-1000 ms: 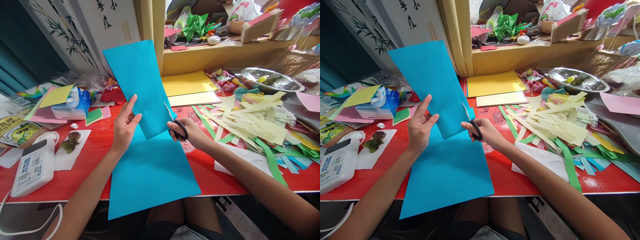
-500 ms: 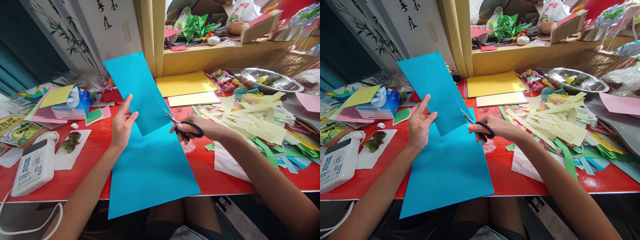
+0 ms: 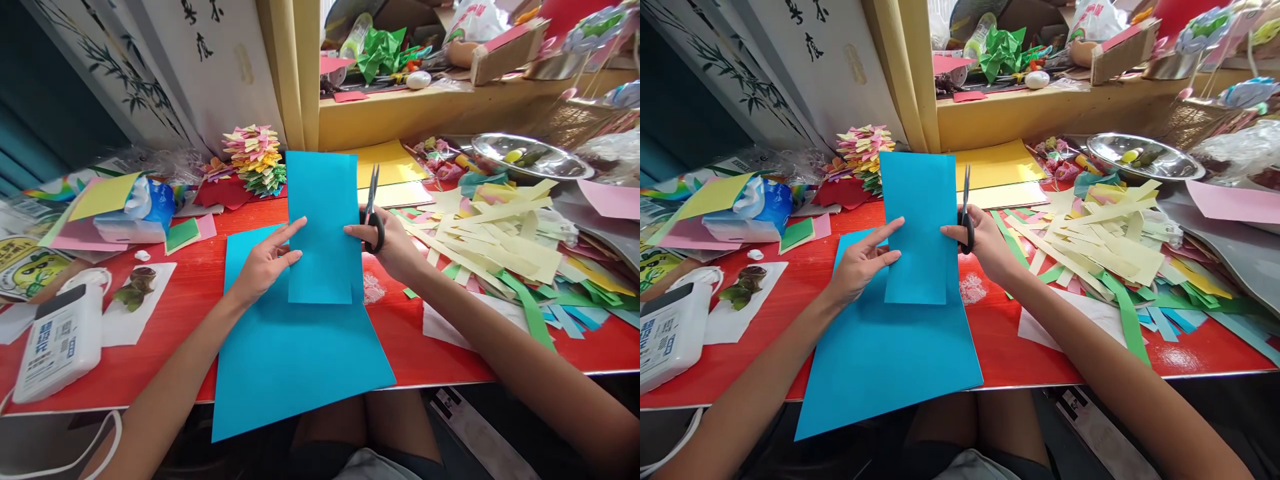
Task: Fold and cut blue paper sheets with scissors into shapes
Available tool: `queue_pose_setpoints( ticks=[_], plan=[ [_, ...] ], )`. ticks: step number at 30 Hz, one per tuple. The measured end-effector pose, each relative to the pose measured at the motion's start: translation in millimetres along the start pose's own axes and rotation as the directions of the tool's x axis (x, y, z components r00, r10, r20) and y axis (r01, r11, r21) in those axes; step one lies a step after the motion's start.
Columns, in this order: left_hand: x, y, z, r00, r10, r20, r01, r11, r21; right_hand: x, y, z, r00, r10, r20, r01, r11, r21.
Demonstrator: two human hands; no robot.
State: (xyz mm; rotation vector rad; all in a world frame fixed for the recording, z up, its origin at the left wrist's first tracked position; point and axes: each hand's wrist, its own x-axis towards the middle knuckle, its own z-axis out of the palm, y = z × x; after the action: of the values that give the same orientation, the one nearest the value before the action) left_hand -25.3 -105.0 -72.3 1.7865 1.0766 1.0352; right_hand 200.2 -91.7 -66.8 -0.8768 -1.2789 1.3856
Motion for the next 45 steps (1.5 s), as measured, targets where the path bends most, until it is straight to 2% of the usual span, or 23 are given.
queue_pose_setpoints(
  ticks=[3,6,8,12,15,18,21,25,27,30,33,37,40,45],
  plan=[
    [-0.3,2.1,3.4,0.999,-0.026,0.027,0.027,0.998,-0.05,-1.7,2.2,-0.7,1.0,0.008,0.021,-0.009,0.999,0.034],
    [0.7,4.3,7.1,0.996,-0.087,0.02,0.089,0.964,-0.252,-2.2,2.6,-0.7,1.0,-0.01,0.027,0.009,0.999,0.037],
    [1.4,5.4,9.5,0.984,-0.17,0.057,0.179,0.91,-0.373,-2.9,2.0,0.8,1.0,-0.015,0.022,0.014,1.0,0.016],
    [1.3,6.8,14.0,0.91,-0.371,0.185,0.414,0.798,-0.437,-6.0,-0.7,5.5,1.0,0.001,0.018,-0.001,1.0,-0.012],
    [0.2,7.1,17.0,0.879,-0.436,0.195,0.474,0.75,-0.46,-8.2,-1.6,8.6,0.999,-0.004,0.041,0.006,0.999,-0.032],
    [-0.7,6.1,18.6,0.881,-0.44,0.173,0.465,0.739,-0.487,-9.0,-0.1,10.2,0.999,-0.027,0.043,0.031,0.994,-0.106],
    [-0.5,3.2,18.5,0.892,-0.434,0.129,0.437,0.753,-0.492,-8.4,0.9,7.9,0.997,-0.079,-0.009,0.074,0.964,-0.255],
    [2.1,-2.9,15.4,0.907,-0.42,-0.022,0.365,0.813,-0.454,-5.9,-8.5,-2.7,0.987,-0.14,-0.076,0.095,0.901,-0.424],
    [4.0,-5.6,12.6,0.908,-0.402,-0.119,0.32,0.847,-0.424,-5.2,-17.4,-7.8,0.996,-0.081,-0.039,0.056,0.898,-0.436],
    [6.2,-7.6,7.7,0.904,-0.343,-0.255,0.227,0.891,-0.393,-6.3,-28.7,-10.4,0.992,0.084,0.097,-0.031,0.89,-0.455],
    [7.6,-7.0,3.0,0.903,-0.287,-0.32,0.137,0.897,-0.419,-8.4,-31.1,-7.3,0.942,0.247,0.226,-0.104,0.857,-0.505],
    [9.0,-4.7,-1.2,0.862,-0.303,-0.407,0.098,0.887,-0.451,-9.3,-25.1,-1.9,0.879,0.386,0.28,-0.169,0.802,-0.573],
    [9.9,-4.0,-2.6,0.849,-0.33,-0.413,0.106,0.872,-0.478,-10.0,-22.6,0.6,0.852,0.43,0.297,-0.199,0.792,-0.577],
    [9.6,-4.4,-0.6,0.851,-0.382,-0.361,0.132,0.82,-0.557,-12.3,-21.2,2.7,0.839,0.411,0.357,-0.179,0.828,-0.531]
  ],
)
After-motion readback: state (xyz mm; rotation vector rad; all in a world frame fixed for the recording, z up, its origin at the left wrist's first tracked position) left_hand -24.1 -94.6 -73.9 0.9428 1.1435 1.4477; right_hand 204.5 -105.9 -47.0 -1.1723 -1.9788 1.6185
